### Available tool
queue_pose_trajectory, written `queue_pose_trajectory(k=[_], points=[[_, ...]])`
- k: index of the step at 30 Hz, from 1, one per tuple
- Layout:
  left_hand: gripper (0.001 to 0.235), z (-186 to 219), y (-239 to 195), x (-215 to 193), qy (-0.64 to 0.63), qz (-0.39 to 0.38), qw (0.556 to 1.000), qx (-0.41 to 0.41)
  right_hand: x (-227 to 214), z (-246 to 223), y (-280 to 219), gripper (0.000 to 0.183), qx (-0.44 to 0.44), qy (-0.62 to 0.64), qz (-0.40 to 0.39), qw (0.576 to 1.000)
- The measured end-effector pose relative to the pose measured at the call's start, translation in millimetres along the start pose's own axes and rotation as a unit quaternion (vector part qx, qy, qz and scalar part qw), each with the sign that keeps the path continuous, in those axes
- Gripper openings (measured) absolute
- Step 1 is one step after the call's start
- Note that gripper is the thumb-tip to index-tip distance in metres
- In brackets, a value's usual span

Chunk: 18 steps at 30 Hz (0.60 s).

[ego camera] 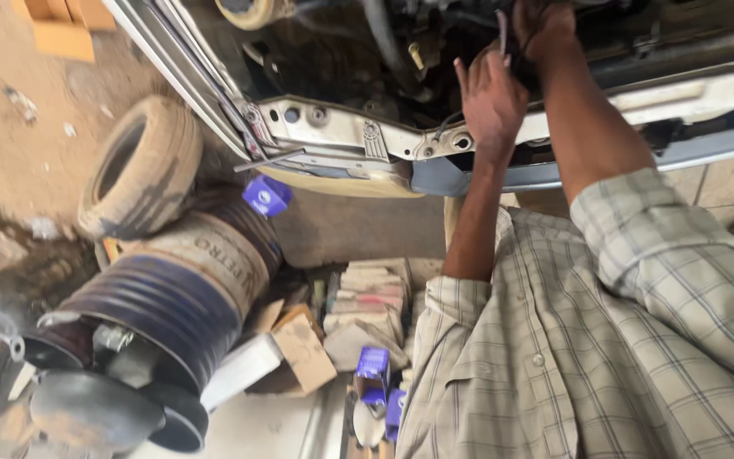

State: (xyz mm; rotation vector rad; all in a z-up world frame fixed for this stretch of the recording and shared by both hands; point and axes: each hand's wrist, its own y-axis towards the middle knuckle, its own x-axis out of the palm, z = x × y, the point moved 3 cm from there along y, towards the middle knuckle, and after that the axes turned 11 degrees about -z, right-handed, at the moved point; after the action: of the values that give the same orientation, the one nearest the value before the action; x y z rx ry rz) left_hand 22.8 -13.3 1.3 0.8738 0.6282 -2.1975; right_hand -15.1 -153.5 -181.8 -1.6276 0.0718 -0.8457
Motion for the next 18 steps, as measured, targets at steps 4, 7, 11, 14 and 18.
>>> queue_pose_trajectory(k=[4,7,11,14,18], points=[[0.050,2.9,-1.1,4.5,0.020,-0.001,0.999,0.042,16.9,-13.6,-71.8,0.023,-0.184,-0.302,-0.078,0.932],[0.060,-0.1,-8.2,-14.2,-0.008,0.042,0.993,0.108,28.0,19.3,-161.1,0.040,-0.368,-0.642,-0.175,0.649],[0.030,-18.0,-31.3,-31.1,-0.236,0.091,0.963,0.088,-6.4,20.2,-279.5,0.038,-0.381,-0.881,-0.267,0.088],[0.041,-61.3,-63.5,-62.7,-0.223,0.153,0.956,0.117,-45.3,-9.1,-320.8,0.032,-0.360,-0.864,-0.237,0.262],[0.043,-159.8,-132.7,-121.2,-0.347,0.188,0.918,-0.038,-117.0,-45.1,-353.9,0.029,-0.468,-0.830,-0.180,0.245]])
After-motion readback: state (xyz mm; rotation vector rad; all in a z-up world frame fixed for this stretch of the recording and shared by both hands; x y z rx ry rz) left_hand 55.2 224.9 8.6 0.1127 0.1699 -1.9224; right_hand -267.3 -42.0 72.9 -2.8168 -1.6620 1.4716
